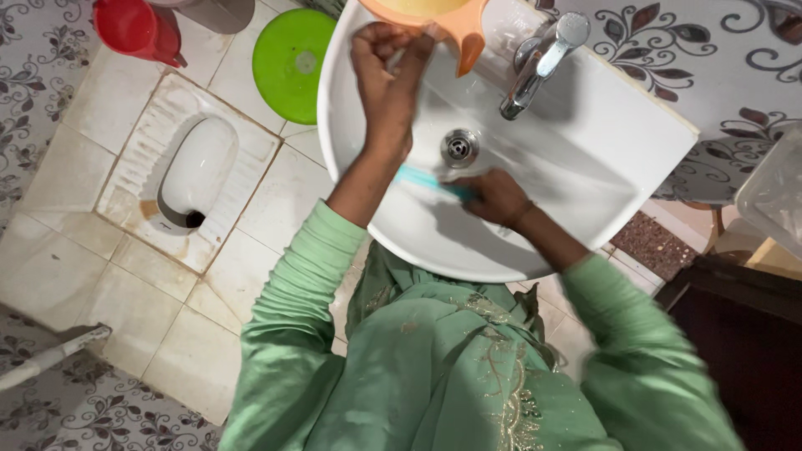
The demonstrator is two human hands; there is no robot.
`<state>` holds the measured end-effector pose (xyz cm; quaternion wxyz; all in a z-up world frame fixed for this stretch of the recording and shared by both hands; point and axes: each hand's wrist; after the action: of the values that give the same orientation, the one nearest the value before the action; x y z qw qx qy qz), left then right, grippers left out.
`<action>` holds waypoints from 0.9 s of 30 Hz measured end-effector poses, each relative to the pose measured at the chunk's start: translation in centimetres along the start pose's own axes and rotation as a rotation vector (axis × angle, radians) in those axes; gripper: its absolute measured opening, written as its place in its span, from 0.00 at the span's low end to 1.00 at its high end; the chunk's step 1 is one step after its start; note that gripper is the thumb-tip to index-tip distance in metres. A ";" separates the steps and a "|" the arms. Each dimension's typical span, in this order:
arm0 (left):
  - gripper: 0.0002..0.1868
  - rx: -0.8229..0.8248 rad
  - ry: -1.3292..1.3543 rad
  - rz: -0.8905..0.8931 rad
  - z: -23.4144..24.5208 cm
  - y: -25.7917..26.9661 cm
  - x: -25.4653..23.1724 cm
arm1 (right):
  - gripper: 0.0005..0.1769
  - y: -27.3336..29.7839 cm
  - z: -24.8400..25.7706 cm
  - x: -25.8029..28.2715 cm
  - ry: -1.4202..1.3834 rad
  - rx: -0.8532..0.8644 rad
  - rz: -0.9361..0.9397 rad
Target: The person cleans a white bathroom sink using a blue scrub brush and an orange plastic jug. They repeatedly pour soapy water from the jug into the sink and scrub the basin surface, focusing on the area around the drain and the sink's edges.
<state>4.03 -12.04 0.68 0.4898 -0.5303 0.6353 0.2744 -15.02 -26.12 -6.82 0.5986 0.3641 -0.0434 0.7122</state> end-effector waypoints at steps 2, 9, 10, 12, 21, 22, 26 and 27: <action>0.23 0.058 -0.121 0.015 -1.1 0.8 0.2 | 0.32 4.6 3.3 -0.9 -0.166 0.280 0.071; 0.16 0.273 -0.082 0.148 -1.8 0.9 -0.4 | 0.26 -3.8 2.7 2.0 0.086 -0.218 -0.063; 0.17 0.282 -0.122 0.152 -1.7 0.9 -0.6 | 0.25 -5.8 2.3 2.8 -0.007 -0.381 -0.087; 0.21 0.277 -0.138 0.178 -1.8 1.1 -0.8 | 0.24 -6.6 2.2 3.3 -0.081 -0.533 -0.082; 0.26 0.034 -0.166 0.188 0.1 -0.3 -5.0 | 0.34 5.2 7.1 -0.6 0.112 0.372 0.020; 0.25 0.017 -0.125 0.145 0.1 -0.7 -5.5 | 0.31 3.1 6.1 -0.3 0.187 0.252 0.060; 0.21 0.019 0.118 0.222 2.2 -0.5 -7.0 | 0.26 -5.0 2.3 1.6 0.364 -0.184 -0.195; 0.21 0.016 0.008 0.263 3.2 0.1 -7.4 | 0.29 -5.8 2.1 1.3 0.302 -0.353 -0.150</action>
<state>4.73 -6.23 6.21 0.4511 -0.4395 0.7036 0.3291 -9.00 -24.50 -6.76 0.7041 0.1454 -0.0501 0.6933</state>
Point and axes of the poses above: each hand's wrist, its own y-axis away from the middle knuckle, its own z-axis out of the back of the hand, x = y × z, and after that the axes turned 8 degrees about x, right-handed
